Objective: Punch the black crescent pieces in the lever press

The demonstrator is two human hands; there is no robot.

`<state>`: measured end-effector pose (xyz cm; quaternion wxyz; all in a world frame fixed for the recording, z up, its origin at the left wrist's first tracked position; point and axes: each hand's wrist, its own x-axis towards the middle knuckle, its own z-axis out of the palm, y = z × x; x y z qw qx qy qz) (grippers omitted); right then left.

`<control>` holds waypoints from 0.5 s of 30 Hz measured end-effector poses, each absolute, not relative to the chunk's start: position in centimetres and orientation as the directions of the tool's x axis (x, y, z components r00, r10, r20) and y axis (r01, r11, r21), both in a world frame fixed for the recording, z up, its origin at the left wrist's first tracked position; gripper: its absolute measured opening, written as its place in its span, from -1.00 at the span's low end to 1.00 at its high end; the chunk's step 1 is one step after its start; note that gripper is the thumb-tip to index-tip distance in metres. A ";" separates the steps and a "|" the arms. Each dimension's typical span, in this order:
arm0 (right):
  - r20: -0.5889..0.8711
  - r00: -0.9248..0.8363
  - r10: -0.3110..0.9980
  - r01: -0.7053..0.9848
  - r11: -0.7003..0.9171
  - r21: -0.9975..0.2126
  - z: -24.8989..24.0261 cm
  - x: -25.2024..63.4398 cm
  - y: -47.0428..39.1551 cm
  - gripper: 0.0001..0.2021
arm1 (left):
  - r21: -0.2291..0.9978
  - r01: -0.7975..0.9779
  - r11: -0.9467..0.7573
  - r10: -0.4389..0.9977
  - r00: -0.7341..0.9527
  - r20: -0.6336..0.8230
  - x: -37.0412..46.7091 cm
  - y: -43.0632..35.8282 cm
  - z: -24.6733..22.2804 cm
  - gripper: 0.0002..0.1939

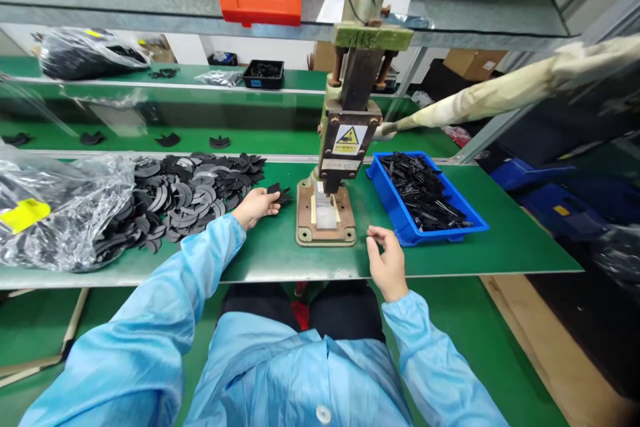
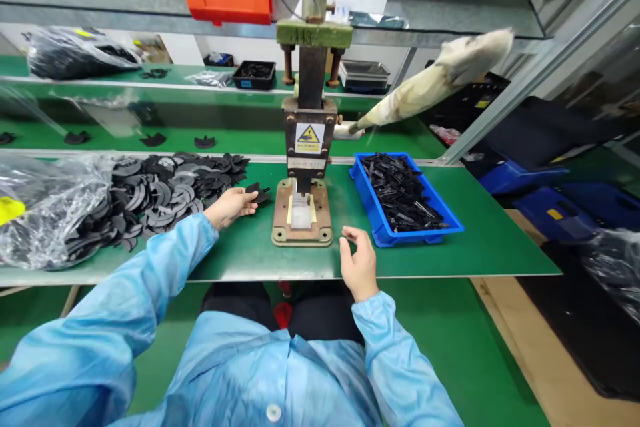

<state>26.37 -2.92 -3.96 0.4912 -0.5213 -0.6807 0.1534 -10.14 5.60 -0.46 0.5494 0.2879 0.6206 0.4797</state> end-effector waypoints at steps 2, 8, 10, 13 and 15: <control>0.500 0.042 0.865 0.569 0.391 -0.723 -4.8 26.8 -2.6 -0.74 | 0.921 -0.162 0.355 0.878 -0.280 -0.388 -10.2 10.1 -0.5 -0.57; 0.501 0.046 0.865 0.599 0.377 -0.706 -5.1 26.6 -2.7 -0.80 | 0.964 -0.118 0.237 0.878 -0.399 -0.265 -9.7 21.2 0.3 -0.78; 0.506 0.053 0.861 0.604 0.376 -0.703 -5.0 26.6 -2.8 -0.81 | 0.969 -0.077 0.234 0.868 -0.433 -0.243 -9.6 22.2 -0.5 -0.78; 0.518 0.048 0.854 0.599 0.391 -0.699 -4.9 26.7 -2.7 -0.82 | 0.975 0.010 0.220 0.872 -0.450 -0.192 -9.6 21.4 -2.4 -0.76; 0.530 0.041 0.847 0.590 0.408 -0.697 -4.8 26.6 -2.6 -0.81 | 0.978 0.076 0.195 0.890 -0.432 -0.144 -9.5 20.0 -3.3 -0.77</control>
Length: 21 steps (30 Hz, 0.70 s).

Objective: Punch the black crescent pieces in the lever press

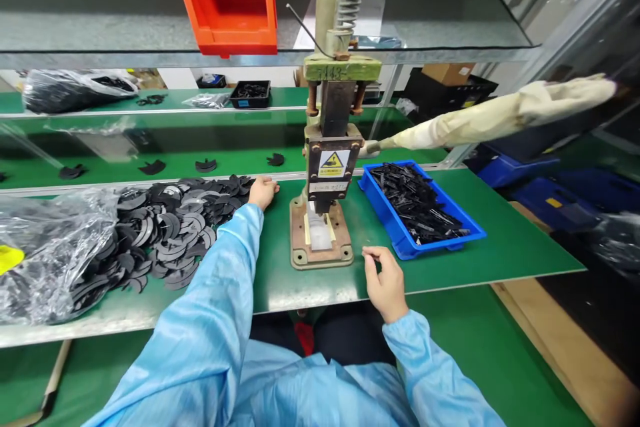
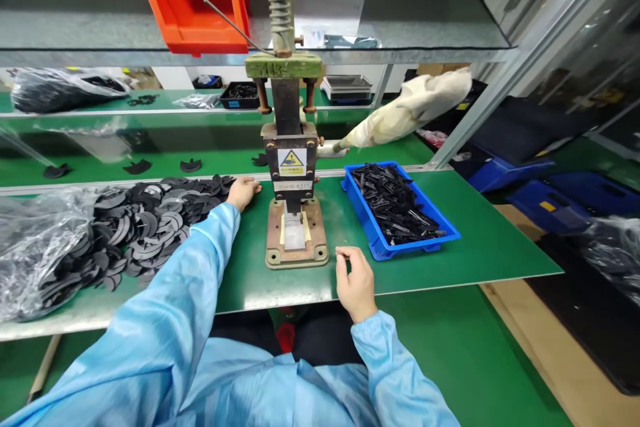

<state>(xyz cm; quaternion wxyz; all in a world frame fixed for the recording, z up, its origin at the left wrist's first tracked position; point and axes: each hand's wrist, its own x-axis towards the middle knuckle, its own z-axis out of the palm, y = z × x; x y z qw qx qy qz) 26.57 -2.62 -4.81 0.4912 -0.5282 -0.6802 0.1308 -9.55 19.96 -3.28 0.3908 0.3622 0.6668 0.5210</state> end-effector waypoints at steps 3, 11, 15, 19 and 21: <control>0.545 0.004 0.839 0.580 0.442 -0.684 -4.3 26.2 -3.0 -0.76 | 0.973 0.163 0.163 0.921 -0.379 -0.091 -9.3 17.1 -3.6 -0.77; 0.503 -0.130 0.855 0.683 0.445 -0.579 1.3 29.8 -2.4 -0.68 | 0.926 0.367 0.094 0.981 -0.192 -0.024 -9.7 10.3 -5.0 -0.78; 0.446 0.040 0.894 0.832 0.217 -0.511 4.7 36.1 1.2 -0.70 | 0.892 0.437 0.116 0.987 -0.150 -0.055 -9.8 7.3 -5.2 -0.59; 0.266 0.092 0.960 0.916 0.023 -0.400 5.7 40.2 4.7 -0.77 | 0.853 0.519 0.062 0.990 -0.140 0.013 -9.4 5.7 -4.6 -0.50; 0.183 0.073 0.980 0.941 -0.006 -0.339 5.5 40.5 5.7 -0.76 | 0.860 0.510 0.020 0.991 -0.123 0.050 -9.3 5.6 -4.4 -0.49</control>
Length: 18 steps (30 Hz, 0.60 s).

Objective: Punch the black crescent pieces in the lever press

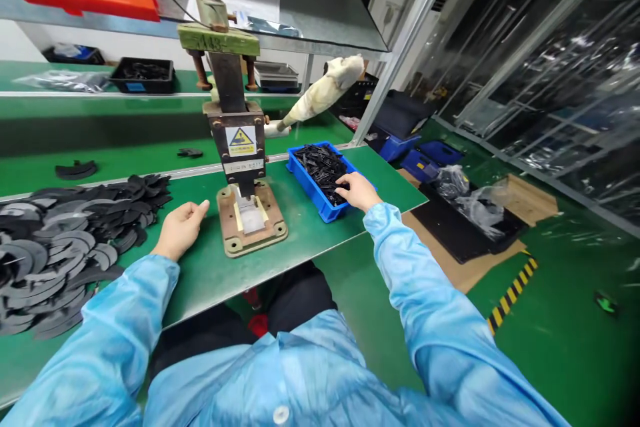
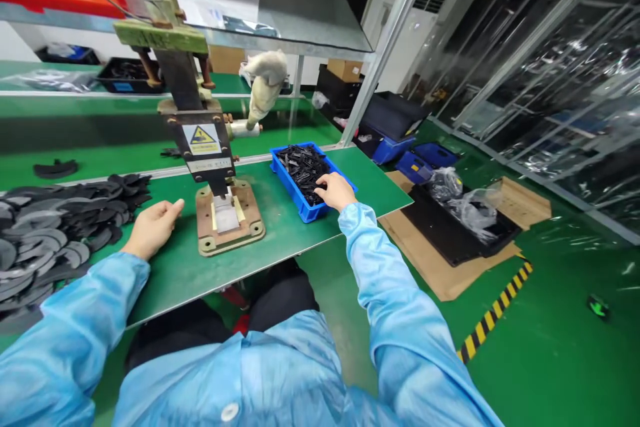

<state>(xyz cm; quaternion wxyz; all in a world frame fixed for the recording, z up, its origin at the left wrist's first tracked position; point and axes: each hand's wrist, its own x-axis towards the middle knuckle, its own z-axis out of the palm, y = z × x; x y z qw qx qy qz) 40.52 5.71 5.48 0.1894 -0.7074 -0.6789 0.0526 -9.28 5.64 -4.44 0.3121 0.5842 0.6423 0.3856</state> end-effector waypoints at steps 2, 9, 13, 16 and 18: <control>0.132 0.058 0.990 0.958 -0.018 -0.286 5.1 40.2 6.2 -0.71 | 0.871 0.492 0.000 0.991 -0.117 0.066 -9.2 5.6 -4.4 -0.51; 0.123 0.108 0.986 0.979 -0.085 -0.183 5.3 39.4 5.7 -0.64 | 0.886 0.464 -0.013 0.989 -0.125 0.080 -9.0 5.5 -4.2 -0.54; 0.158 0.141 0.977 0.981 -0.116 -0.156 5.7 39.6 4.9 -0.71 | 0.881 0.471 -0.030 0.988 -0.120 0.098 -9.0 5.5 -4.4 -0.53; 0.186 0.143 0.972 0.983 -0.118 -0.141 6.1 39.6 4.4 -0.70 | 0.875 0.483 -0.026 0.988 -0.122 0.096 -9.2 5.6 -4.6 -0.51; 0.209 0.135 0.969 0.984 -0.107 -0.140 6.7 39.4 3.8 -0.66 | 0.871 0.490 -0.026 0.987 -0.125 0.099 -9.3 5.7 -4.8 -0.50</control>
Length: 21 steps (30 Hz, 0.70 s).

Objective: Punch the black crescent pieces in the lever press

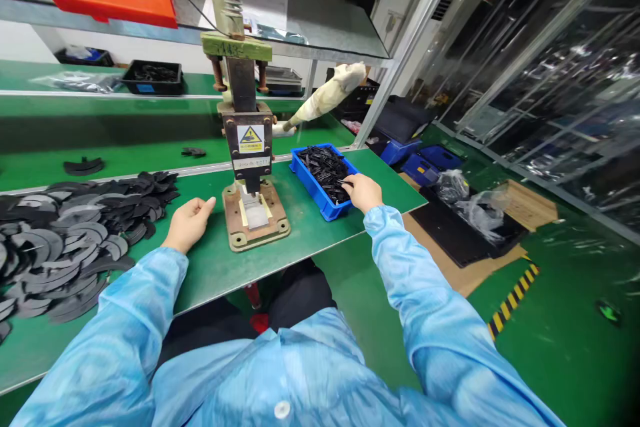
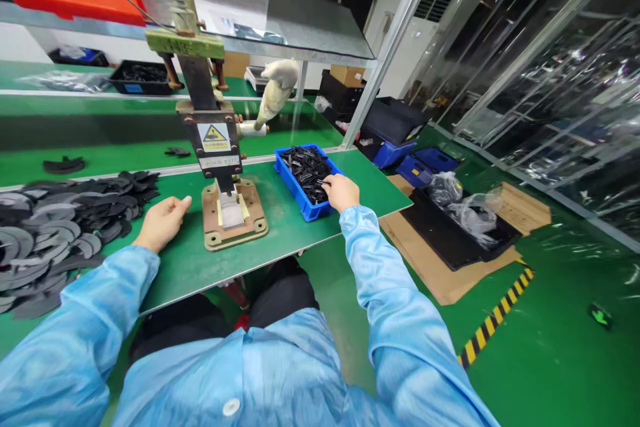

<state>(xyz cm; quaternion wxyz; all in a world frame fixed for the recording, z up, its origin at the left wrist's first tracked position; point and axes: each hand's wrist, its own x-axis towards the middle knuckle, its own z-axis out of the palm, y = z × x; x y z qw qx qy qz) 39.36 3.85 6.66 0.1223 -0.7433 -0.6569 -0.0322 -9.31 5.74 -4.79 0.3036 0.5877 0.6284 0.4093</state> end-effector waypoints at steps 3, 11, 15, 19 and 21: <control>0.259 0.088 0.962 0.987 -0.049 -0.152 7.7 38.2 2.4 -0.61 | 0.879 0.476 -0.019 0.989 -0.121 0.087 -9.3 6.2 -4.8 -0.51; 0.253 -0.339 0.906 0.876 0.402 -0.266 6.8 29.0 -4.5 -0.63 | 0.897 0.330 -0.294 0.941 -0.067 0.333 -5.3 -1.5 -1.5 -0.65; 0.229 -0.565 0.793 0.729 0.609 -0.312 5.5 24.5 -6.9 -0.66 | 0.756 0.320 -0.571 0.821 0.234 0.521 -2.0 -8.1 0.3 -0.59; 0.187 -0.657 0.730 0.651 0.676 -0.346 4.7 22.1 -7.8 -0.72 | 0.701 0.296 -0.649 0.759 0.305 0.575 -0.8 -11.1 0.1 -0.56; 0.177 -0.663 0.728 0.645 0.675 -0.360 4.5 21.7 -8.0 -0.73 | 0.687 0.309 -0.658 0.752 0.299 0.587 -0.9 -11.6 -0.1 -0.62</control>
